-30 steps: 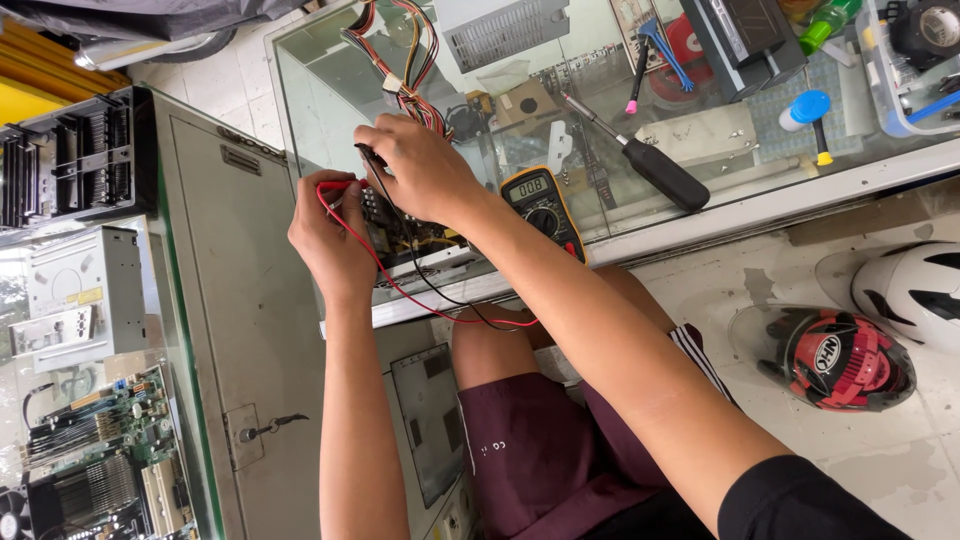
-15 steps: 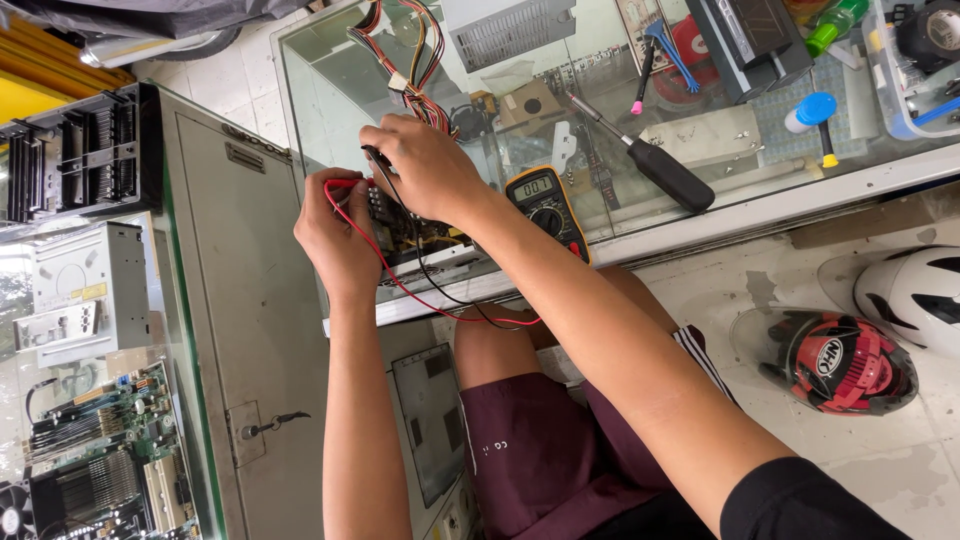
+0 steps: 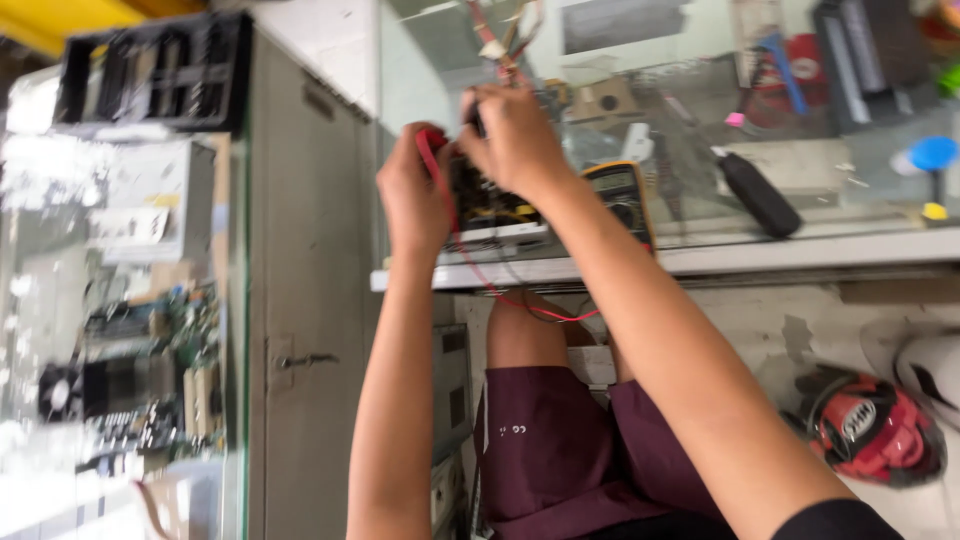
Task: The person places a power supply unit on a glass table and uses a multimeter to test its electrical output. They connect the multimeter probes to various points on the power supply's circuit board and wires, checking the readings on the multimeter's display.
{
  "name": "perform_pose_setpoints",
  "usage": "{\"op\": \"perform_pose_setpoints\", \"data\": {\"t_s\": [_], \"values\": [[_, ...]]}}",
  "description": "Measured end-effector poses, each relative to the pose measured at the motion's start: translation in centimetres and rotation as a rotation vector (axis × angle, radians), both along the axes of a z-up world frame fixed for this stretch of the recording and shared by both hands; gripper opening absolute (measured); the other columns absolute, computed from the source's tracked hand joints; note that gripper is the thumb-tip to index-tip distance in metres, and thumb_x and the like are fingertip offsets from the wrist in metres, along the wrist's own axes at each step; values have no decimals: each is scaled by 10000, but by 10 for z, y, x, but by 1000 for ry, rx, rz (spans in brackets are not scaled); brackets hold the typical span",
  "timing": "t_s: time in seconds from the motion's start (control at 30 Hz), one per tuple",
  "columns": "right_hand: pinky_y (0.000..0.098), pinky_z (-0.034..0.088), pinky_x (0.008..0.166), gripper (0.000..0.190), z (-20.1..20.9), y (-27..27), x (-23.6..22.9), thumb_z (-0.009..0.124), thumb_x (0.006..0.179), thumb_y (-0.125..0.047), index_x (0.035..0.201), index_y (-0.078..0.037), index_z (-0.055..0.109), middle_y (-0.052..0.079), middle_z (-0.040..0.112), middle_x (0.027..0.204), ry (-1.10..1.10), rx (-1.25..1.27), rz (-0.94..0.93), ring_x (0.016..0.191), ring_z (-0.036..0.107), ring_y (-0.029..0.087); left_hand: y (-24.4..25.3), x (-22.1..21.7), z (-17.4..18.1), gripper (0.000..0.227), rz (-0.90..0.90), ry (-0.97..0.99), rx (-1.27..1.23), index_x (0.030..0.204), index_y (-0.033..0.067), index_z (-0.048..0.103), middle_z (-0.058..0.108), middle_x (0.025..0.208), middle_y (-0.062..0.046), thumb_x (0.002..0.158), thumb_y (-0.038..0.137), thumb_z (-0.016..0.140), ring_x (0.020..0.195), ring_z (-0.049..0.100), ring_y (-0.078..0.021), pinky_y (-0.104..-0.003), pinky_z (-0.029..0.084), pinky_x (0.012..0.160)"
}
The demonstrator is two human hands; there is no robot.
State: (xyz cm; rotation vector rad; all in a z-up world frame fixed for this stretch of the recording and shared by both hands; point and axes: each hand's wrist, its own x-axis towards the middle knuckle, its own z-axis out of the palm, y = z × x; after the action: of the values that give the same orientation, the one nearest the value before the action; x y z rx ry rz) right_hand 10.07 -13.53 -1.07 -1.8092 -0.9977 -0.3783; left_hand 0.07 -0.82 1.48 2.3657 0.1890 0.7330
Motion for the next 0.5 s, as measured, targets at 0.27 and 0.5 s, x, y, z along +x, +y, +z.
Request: {"op": "perform_pose_setpoints", "data": {"t_s": [0.27, 0.5], "values": [[374, 438, 590, 45, -1, -7, 1, 642, 866, -15, 824, -30, 638, 79, 616, 671, -8, -113, 10, 597, 579, 258, -2, -4, 6, 100, -139, 16, -81, 1033, 99, 561, 640, 902, -51, 969, 23, 550, 697, 529, -204, -312, 420, 646], [361, 437, 583, 59, 3, -8, -1, 614, 878, -15, 827, -30, 640, 68, 612, 668, 72, -160, 17, 582, 559, 238, -2, -3, 4, 110, -136, 20, -100, 1034, 109, 557, 637, 891, -38, 962, 26, 554, 658, 503, -195, -305, 413, 619]]}}
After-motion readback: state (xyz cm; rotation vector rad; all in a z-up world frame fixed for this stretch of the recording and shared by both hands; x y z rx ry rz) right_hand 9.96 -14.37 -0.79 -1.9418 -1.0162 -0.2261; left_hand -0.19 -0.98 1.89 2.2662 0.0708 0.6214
